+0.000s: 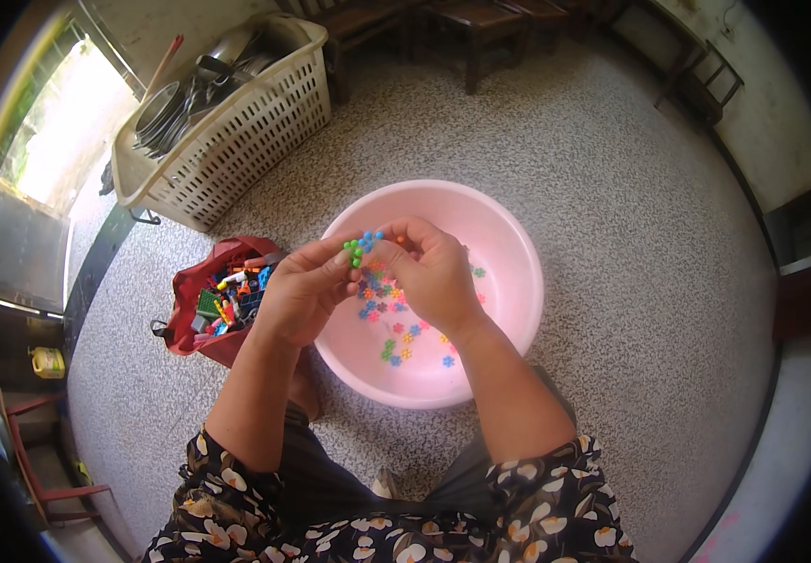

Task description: The recorder is shown connecting various colored flower-shaped plastic toy beads together into a long chain.

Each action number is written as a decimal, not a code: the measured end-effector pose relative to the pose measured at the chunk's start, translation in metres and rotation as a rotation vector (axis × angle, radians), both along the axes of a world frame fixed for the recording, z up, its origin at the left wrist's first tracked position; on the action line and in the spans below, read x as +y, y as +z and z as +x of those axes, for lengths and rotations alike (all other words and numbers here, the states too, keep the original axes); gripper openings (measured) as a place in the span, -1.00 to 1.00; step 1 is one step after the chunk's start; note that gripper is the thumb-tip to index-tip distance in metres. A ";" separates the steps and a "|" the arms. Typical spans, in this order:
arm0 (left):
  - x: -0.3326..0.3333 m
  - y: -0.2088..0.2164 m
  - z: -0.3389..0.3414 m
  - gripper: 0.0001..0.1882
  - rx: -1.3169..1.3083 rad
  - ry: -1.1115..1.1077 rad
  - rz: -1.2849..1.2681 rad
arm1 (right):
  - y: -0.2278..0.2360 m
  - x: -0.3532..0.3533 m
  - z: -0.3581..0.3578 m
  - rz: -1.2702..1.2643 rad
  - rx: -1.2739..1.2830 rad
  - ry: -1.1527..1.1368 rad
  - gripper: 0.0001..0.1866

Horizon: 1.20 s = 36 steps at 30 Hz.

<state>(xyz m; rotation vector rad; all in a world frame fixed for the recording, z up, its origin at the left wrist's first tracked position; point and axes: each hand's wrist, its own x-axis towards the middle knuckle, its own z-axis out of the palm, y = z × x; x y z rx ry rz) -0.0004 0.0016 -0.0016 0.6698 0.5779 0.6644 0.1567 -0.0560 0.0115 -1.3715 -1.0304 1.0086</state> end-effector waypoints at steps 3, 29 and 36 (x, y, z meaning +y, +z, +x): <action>0.002 -0.002 0.001 -0.72 0.000 -0.009 0.003 | -0.003 -0.001 -0.001 0.055 -0.133 -0.016 -0.89; 0.001 -0.002 0.008 -0.79 0.140 -0.023 -0.036 | -0.003 -0.005 0.004 0.362 -0.699 0.006 -0.90; 0.000 -0.008 0.007 -0.79 0.162 -0.027 -0.053 | -0.006 -0.004 0.003 0.357 -0.668 0.038 -0.90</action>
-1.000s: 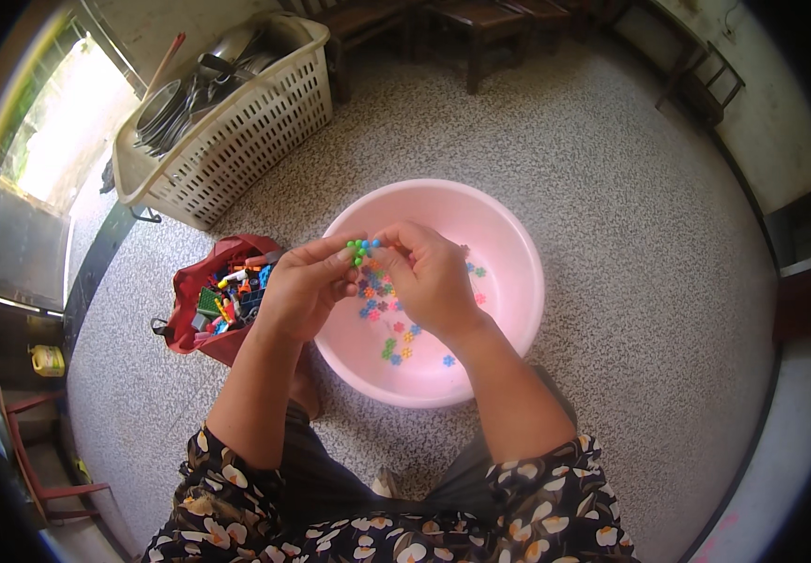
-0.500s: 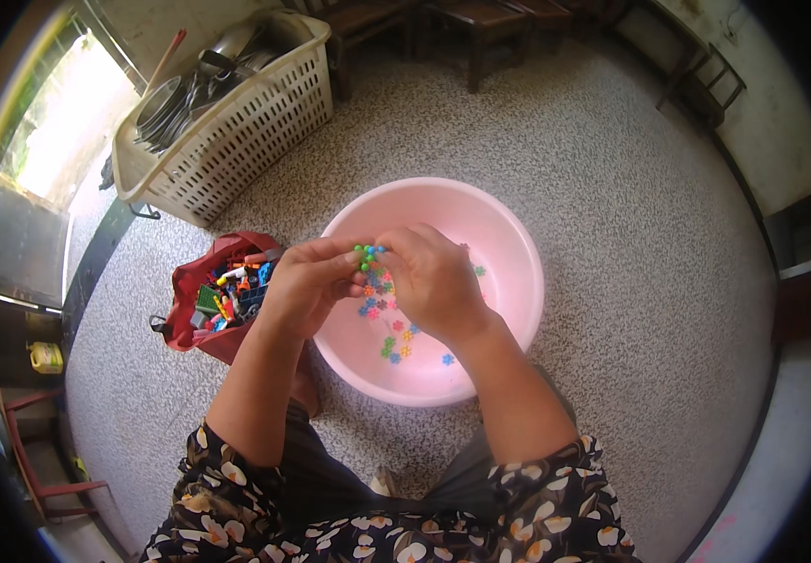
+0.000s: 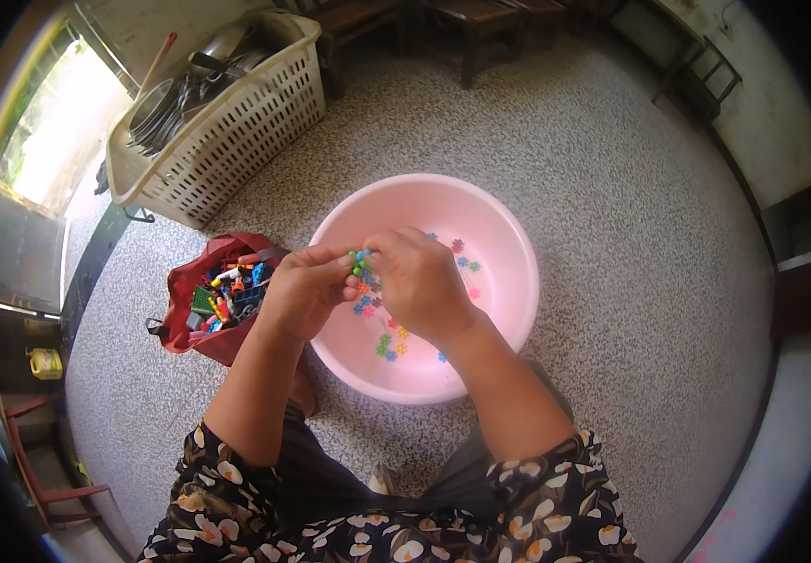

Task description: The recorder is shown connecting various colored flower-shaped plastic toy beads together into a long chain.

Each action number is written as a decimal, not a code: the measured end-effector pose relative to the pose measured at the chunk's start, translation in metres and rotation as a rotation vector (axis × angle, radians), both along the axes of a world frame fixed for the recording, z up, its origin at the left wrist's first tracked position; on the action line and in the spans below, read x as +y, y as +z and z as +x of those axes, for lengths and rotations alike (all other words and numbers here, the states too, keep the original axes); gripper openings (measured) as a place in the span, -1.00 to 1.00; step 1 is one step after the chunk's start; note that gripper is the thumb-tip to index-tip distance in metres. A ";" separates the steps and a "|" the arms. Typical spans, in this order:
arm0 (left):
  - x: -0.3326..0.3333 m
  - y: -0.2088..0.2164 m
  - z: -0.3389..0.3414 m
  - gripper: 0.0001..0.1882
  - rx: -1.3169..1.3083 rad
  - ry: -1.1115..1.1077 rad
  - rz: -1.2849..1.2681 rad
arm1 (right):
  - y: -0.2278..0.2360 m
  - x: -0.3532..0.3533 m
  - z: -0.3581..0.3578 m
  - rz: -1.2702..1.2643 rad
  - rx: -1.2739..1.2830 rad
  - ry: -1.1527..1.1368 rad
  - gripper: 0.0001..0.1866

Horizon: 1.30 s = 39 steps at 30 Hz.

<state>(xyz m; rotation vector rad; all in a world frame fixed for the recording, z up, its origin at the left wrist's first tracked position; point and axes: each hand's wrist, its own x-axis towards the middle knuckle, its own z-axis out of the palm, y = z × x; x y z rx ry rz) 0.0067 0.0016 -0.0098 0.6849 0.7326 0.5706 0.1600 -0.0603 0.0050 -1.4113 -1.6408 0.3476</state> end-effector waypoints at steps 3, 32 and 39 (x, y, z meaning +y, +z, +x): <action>0.000 -0.002 0.000 -0.79 -0.068 0.028 -0.050 | 0.003 0.001 -0.006 -0.003 0.134 -0.030 -0.93; -0.004 0.022 0.002 -0.66 -0.172 0.027 -0.032 | 0.014 -0.001 -0.001 -0.333 0.739 -0.032 -0.87; -0.002 0.010 -0.009 -0.63 -0.253 0.070 0.005 | 0.019 -0.003 0.006 -0.496 1.185 0.137 -0.83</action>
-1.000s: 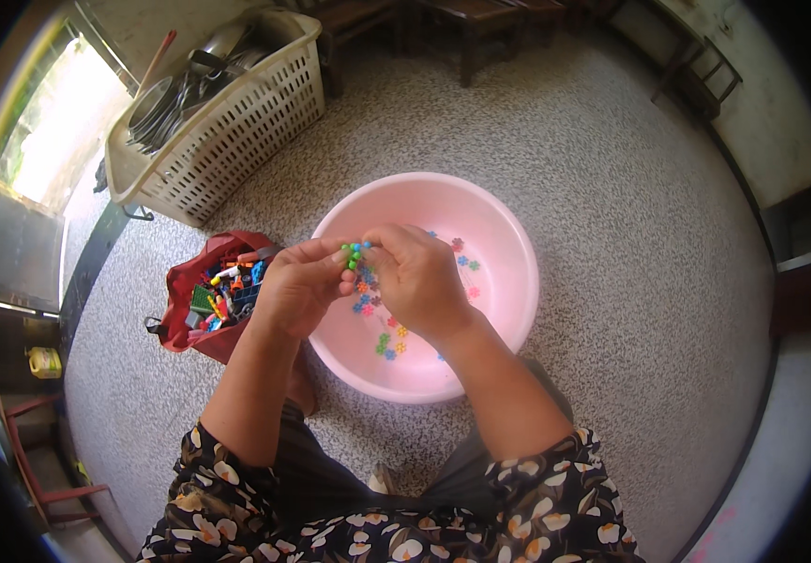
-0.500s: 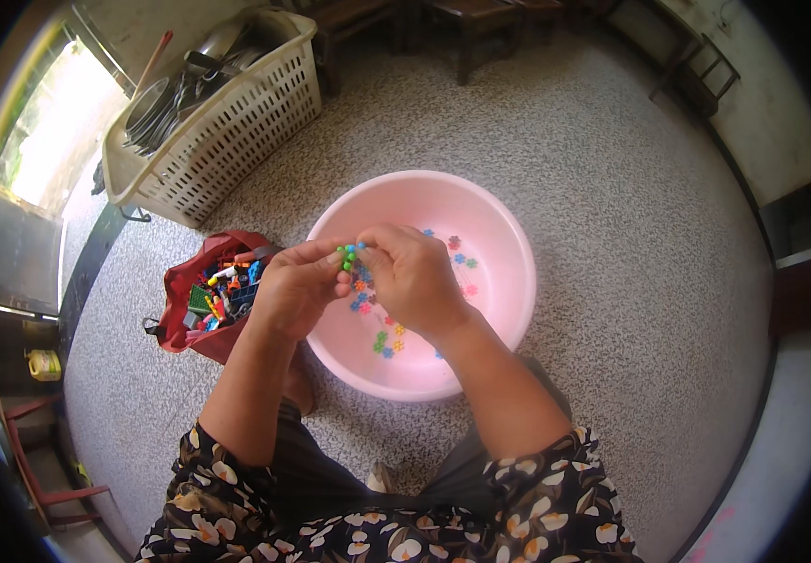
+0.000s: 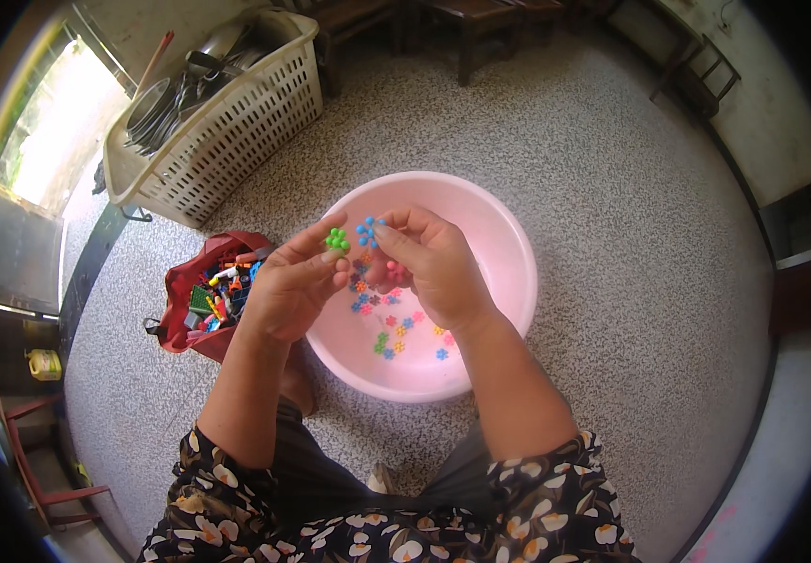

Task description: The recorder is shown connecting various colored flower-shaped plastic toy beads together into a long chain.

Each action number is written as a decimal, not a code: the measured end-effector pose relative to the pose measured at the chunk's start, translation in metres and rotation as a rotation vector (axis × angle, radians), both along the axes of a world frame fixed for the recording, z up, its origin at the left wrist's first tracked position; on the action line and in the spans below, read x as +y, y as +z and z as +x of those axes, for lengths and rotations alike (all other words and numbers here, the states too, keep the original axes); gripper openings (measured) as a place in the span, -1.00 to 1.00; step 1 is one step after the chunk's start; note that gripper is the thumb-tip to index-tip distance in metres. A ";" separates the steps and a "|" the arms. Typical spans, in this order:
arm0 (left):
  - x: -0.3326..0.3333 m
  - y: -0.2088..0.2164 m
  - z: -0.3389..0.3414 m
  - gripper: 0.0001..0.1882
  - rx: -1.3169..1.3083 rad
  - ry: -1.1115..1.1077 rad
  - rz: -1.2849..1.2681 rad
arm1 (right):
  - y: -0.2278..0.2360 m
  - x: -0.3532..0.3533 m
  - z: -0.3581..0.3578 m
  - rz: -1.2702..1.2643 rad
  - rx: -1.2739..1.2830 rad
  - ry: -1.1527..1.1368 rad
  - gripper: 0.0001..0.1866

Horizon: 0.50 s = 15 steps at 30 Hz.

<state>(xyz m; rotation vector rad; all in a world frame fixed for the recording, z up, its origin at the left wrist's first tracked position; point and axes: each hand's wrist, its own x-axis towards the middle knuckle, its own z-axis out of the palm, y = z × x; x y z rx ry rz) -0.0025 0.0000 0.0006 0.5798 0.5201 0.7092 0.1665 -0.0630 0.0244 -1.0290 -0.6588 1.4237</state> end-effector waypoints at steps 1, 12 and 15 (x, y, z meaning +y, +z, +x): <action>0.001 -0.002 -0.001 -0.64 0.000 -0.021 0.012 | 0.000 -0.001 0.001 -0.001 -0.002 -0.001 -0.83; -0.004 0.007 -0.002 -0.66 -0.001 -0.040 0.033 | 0.003 -0.003 -0.002 0.114 -0.285 -0.027 -0.83; -0.005 0.007 -0.001 -0.65 -0.018 -0.058 0.019 | -0.002 -0.003 -0.004 0.167 -0.393 0.013 -0.85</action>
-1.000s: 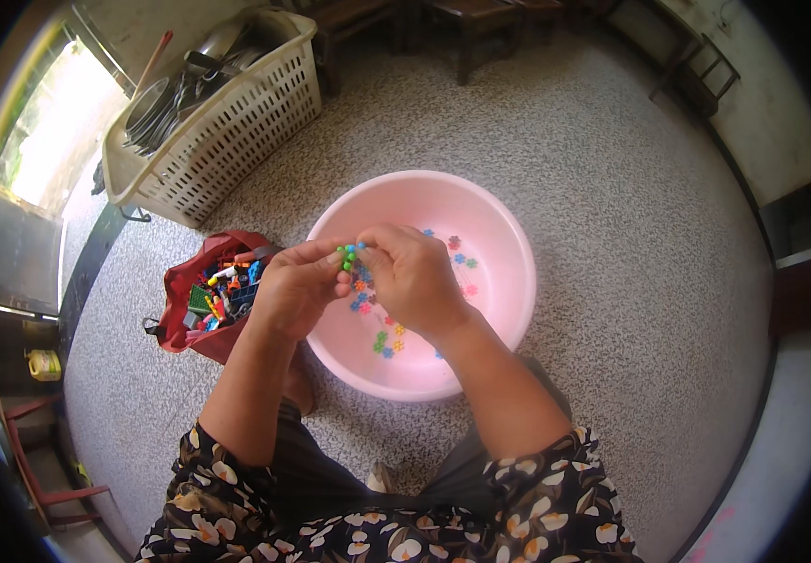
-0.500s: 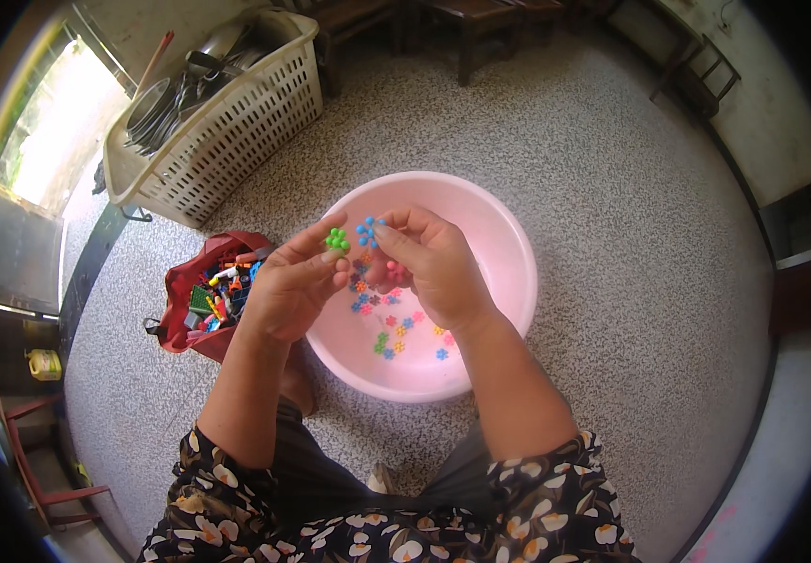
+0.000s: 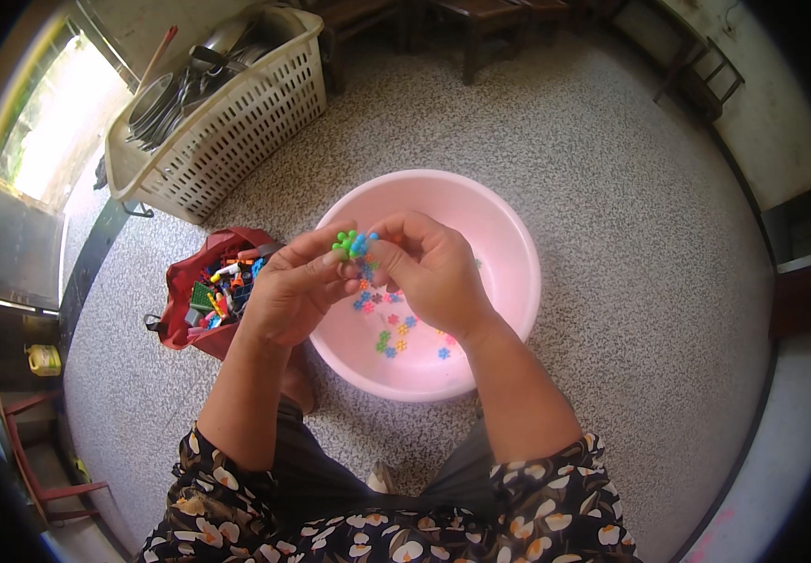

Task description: The recorder is shown connecting various colored flower-shaped plastic toy beads together into a long chain.

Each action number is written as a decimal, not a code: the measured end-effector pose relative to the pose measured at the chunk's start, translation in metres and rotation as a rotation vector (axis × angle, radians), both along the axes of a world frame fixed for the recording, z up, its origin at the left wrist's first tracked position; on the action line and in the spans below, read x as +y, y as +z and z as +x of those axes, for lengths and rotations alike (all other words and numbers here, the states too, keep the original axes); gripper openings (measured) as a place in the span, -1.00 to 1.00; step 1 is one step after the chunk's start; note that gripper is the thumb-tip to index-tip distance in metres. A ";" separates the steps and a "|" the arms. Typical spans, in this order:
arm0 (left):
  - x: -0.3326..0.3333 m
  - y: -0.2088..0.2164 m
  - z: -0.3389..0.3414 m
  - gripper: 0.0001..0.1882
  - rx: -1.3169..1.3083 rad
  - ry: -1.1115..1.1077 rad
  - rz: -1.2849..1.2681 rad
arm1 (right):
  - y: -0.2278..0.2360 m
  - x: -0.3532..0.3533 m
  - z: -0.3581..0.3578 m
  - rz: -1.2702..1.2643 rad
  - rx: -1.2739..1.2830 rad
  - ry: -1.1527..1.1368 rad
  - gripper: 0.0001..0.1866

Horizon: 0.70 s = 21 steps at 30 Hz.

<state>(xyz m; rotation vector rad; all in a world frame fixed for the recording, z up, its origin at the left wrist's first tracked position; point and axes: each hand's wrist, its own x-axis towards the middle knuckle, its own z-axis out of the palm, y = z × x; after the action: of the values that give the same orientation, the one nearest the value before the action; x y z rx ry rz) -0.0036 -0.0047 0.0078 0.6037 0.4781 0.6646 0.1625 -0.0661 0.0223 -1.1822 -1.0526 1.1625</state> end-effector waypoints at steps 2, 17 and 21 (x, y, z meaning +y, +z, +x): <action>-0.001 0.001 0.001 -0.65 -0.021 -0.011 -0.022 | 0.001 0.000 -0.001 -0.005 0.006 0.009 -0.86; -0.003 -0.006 0.007 -0.70 0.012 -0.042 0.019 | 0.002 -0.005 -0.012 0.160 -0.360 -0.128 -0.89; -0.009 -0.014 0.012 -0.71 0.047 0.055 0.034 | 0.005 -0.005 -0.017 0.193 -0.331 -0.097 -0.91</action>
<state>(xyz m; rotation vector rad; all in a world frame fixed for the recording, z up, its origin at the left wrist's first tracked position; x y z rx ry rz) 0.0085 -0.0137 -0.0059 0.6411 0.5295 0.7132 0.1455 -0.0712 0.0278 -1.2817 -1.3090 0.7852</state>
